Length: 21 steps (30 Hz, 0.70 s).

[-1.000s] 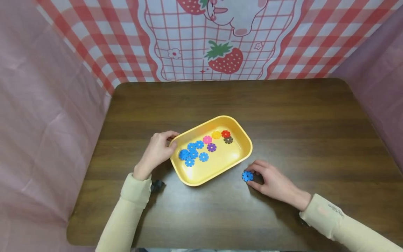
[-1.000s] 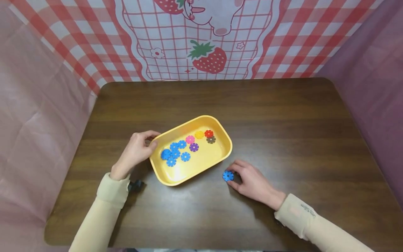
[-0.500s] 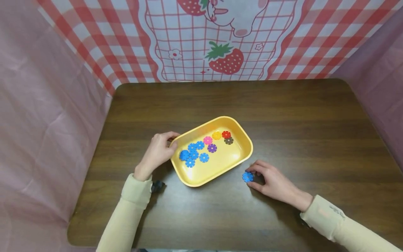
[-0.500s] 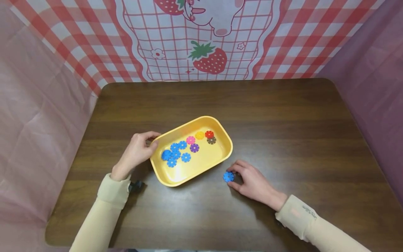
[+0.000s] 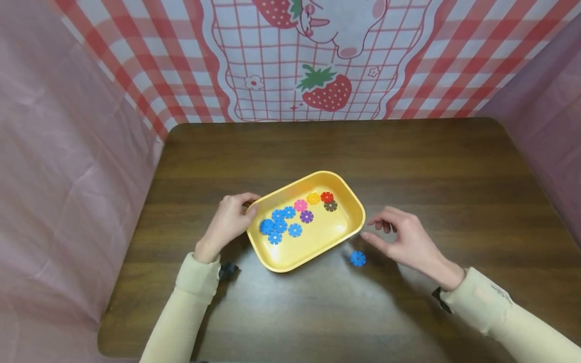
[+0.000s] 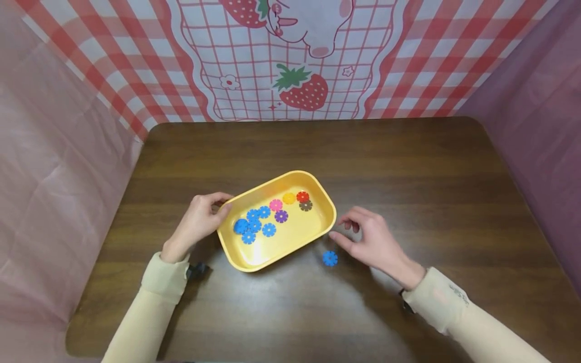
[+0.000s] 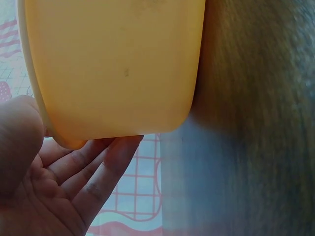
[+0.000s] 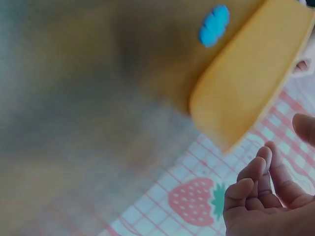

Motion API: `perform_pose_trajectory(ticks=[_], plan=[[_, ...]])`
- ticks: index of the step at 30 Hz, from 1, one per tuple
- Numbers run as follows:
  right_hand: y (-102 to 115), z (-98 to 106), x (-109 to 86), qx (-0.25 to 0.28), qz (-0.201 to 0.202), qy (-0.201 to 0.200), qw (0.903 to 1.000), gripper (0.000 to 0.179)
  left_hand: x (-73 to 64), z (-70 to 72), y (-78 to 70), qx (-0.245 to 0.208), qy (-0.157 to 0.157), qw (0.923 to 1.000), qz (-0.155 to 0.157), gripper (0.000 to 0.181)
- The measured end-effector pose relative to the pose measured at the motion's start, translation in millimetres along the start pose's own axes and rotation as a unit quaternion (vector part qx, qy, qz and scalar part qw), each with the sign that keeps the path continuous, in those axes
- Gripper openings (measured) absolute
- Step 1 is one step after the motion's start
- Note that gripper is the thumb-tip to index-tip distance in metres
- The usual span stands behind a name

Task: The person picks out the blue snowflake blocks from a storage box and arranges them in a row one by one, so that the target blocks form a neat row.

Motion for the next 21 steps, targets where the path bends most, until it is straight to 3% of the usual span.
perform_pose_trajectory(ticks=[3, 7, 14, 21], plan=[[1, 3, 15.3, 0.021, 0.004, -0.011, 0.9997, 0.023, -0.5, 0.5, -1.6, 0.005, -0.006, 0.9999, -0.009, 0.021], [1, -11, 35.3, 0.057, 0.002, 0.01, 0.9983, 0.028, -1.2, 0.2, -1.9, 0.009, -0.007, 0.9999, -0.01, 0.02], [24, -61, 66.0, 0.079, 0.041, 0.093, 0.9917, 0.037, -1.7, 0.7, -2.5, 0.011, -0.009, 0.9998, -0.012, 0.02], [37, -96, 86.9, 0.084, 0.085, 0.194, 0.9738, 0.037, -0.8, -0.7, -2.2, 0.012, -0.009, 0.9998, -0.009, 0.021]])
Point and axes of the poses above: each hand's wrist, its own x-axis towards the middle knuckle, its own z-axis out of the back of the hand, y = z × x, the point moved 9 cm from there along x, towards the middle knuckle, and after that the axes turned 2 degrees about -x, right-handed, at the moved point
